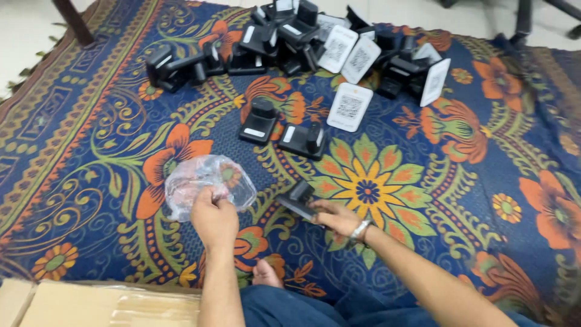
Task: The person unpacks electronic devices from boxes and arranges them on a rug.
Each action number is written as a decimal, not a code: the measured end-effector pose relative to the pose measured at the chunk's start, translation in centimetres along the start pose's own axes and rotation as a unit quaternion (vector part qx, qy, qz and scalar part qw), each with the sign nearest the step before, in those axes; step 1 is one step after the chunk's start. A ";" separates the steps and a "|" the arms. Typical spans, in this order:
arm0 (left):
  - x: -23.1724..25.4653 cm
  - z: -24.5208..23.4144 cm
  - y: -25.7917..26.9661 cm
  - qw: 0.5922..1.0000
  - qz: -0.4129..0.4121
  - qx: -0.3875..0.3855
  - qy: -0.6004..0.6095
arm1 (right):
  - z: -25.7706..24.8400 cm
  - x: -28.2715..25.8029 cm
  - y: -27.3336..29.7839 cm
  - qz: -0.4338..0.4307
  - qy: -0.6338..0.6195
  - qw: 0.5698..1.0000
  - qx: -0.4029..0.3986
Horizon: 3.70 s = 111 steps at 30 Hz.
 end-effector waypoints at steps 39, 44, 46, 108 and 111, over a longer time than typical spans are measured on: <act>4.0 15.7 14.6 0.889 0.246 -0.253 -0.290 | -6.3 12.0 7.1 0.101 -0.483 0.819 0.291; 5.1 14.7 13.5 0.931 0.206 -0.266 -0.141 | -6.1 8.5 14.0 0.010 -0.515 0.806 0.292; 5.7 14.4 13.6 0.939 0.163 -0.283 -0.111 | -5.2 6.1 17.6 -0.037 -0.515 0.812 0.272; 11.3 12.1 24.3 0.858 0.397 -0.293 -0.144 | -6.8 3.6 20.4 -0.201 0.024 0.861 0.467; 8.0 12.4 20.7 0.894 0.245 -0.251 -0.279 | -8.5 4.2 21.4 -0.175 -0.051 0.848 0.497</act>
Point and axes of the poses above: each hand's wrist, its own y-axis away from the middle knuckle, its own z-axis out of the palm, x = y × z, the point moved 8 cm from there along -y, towards the middle knuckle, and after that the axes turned 12 degrees about -z, right-handed, at the moved point
